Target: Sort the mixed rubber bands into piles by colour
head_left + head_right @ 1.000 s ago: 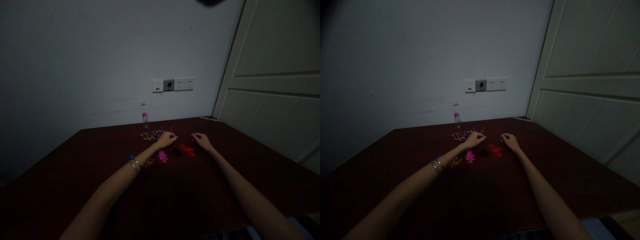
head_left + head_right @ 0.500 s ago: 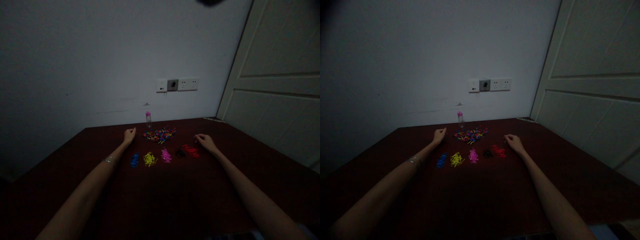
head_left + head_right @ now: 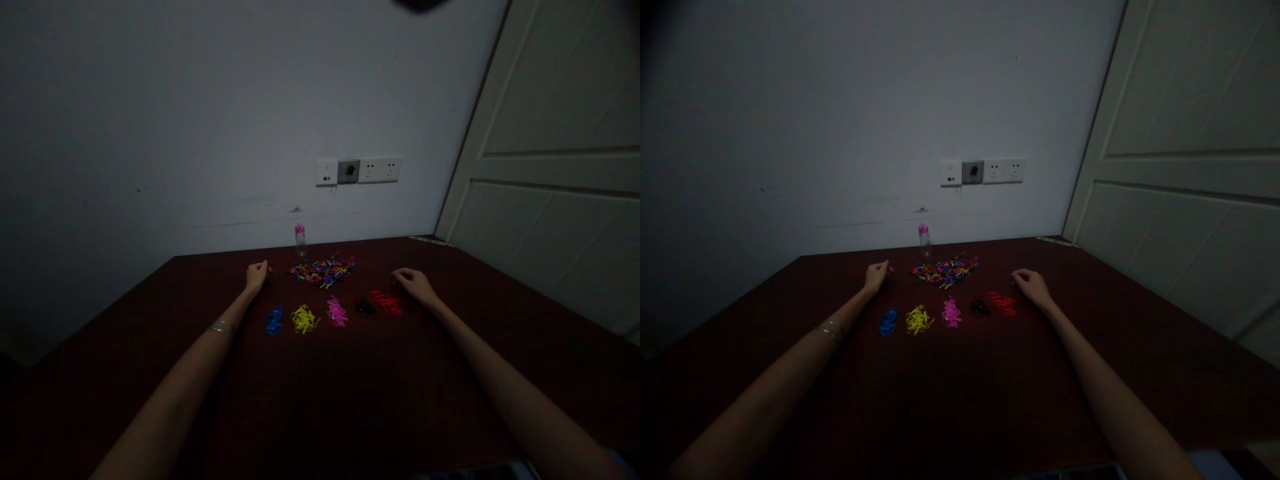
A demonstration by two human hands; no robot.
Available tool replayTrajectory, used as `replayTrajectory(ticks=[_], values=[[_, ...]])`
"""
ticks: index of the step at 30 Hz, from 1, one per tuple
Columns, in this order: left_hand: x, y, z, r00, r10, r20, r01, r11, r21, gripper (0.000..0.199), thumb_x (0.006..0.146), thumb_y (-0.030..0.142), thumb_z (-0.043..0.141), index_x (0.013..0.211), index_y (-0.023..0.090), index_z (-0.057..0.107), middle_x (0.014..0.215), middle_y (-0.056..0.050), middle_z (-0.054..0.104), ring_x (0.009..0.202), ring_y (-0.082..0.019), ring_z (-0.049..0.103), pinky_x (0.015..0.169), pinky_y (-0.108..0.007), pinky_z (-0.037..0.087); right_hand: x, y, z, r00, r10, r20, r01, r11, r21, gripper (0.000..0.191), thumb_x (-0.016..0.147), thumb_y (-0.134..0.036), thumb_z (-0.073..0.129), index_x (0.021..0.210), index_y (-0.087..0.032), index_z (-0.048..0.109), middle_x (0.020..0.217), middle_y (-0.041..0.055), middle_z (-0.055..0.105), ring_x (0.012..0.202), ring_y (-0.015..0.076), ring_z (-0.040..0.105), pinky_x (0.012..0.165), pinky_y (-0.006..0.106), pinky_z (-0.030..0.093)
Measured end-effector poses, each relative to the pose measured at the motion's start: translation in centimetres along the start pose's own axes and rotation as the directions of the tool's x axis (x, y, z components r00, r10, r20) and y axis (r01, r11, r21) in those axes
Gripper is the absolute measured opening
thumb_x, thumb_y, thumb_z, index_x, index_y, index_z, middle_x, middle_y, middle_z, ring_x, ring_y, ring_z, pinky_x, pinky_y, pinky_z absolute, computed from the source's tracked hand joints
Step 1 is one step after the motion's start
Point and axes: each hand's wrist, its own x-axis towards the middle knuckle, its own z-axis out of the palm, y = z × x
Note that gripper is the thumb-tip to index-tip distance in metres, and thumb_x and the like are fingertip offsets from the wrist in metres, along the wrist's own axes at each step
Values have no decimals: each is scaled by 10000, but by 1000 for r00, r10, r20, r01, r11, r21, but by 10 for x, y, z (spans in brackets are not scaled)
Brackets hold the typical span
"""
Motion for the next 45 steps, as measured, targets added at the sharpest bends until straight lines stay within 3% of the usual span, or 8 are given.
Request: replayTrajectory(ticks=[5,12,16,21,30,45], values=[[-2,-1,0,1000,-2,12,3,1000,-26,395,730,447,408,532,148,575,391,14,443,393,-108,412,445,-220,311,6,-2,7,996,-84,23,86,992,-97,290,755,-339,474,899,-177,666,880,52,686,774,182,619,702,282,466],[-1,-2,2,1000,-11,18,11,1000,-27,384,731,437,409,535,151,574,401,18,445,399,-105,412,451,-218,314,34,-23,29,962,-207,175,244,943,-227,290,792,-244,455,986,-146,647,1024,84,651,927,179,594,852,280,433],[-3,-1,1,1000,-22,18,23,1000,-20,381,732,436,411,538,153,576,396,21,437,400,-106,409,449,-220,308,51,-38,40,938,-168,303,279,884,-374,345,787,-189,466,1102,-154,603,1135,98,599,1036,183,550,907,271,397],[-5,1,1,1000,-19,14,19,1000,-2,383,735,433,411,534,154,580,396,19,442,408,-108,417,456,-220,306,63,-53,48,920,-62,387,287,779,-557,398,808,-239,454,1197,-201,529,1219,118,524,1049,235,540,858,336,423],[-5,1,0,999,-23,28,23,1000,-4,384,744,430,413,535,153,577,389,22,436,406,-107,411,458,-219,301,69,-66,54,906,-44,421,334,687,-646,354,856,-267,396,1184,-220,519,1169,131,526,1016,236,553,806,343,430],[-7,3,1,999,-24,37,24,1000,-5,392,754,421,410,524,148,573,383,20,436,403,-104,412,456,-219,306,66,-76,59,916,-104,387,353,670,-653,294,880,-279,357,1013,-168,594,1100,146,547,930,227,583,728,317,449]])
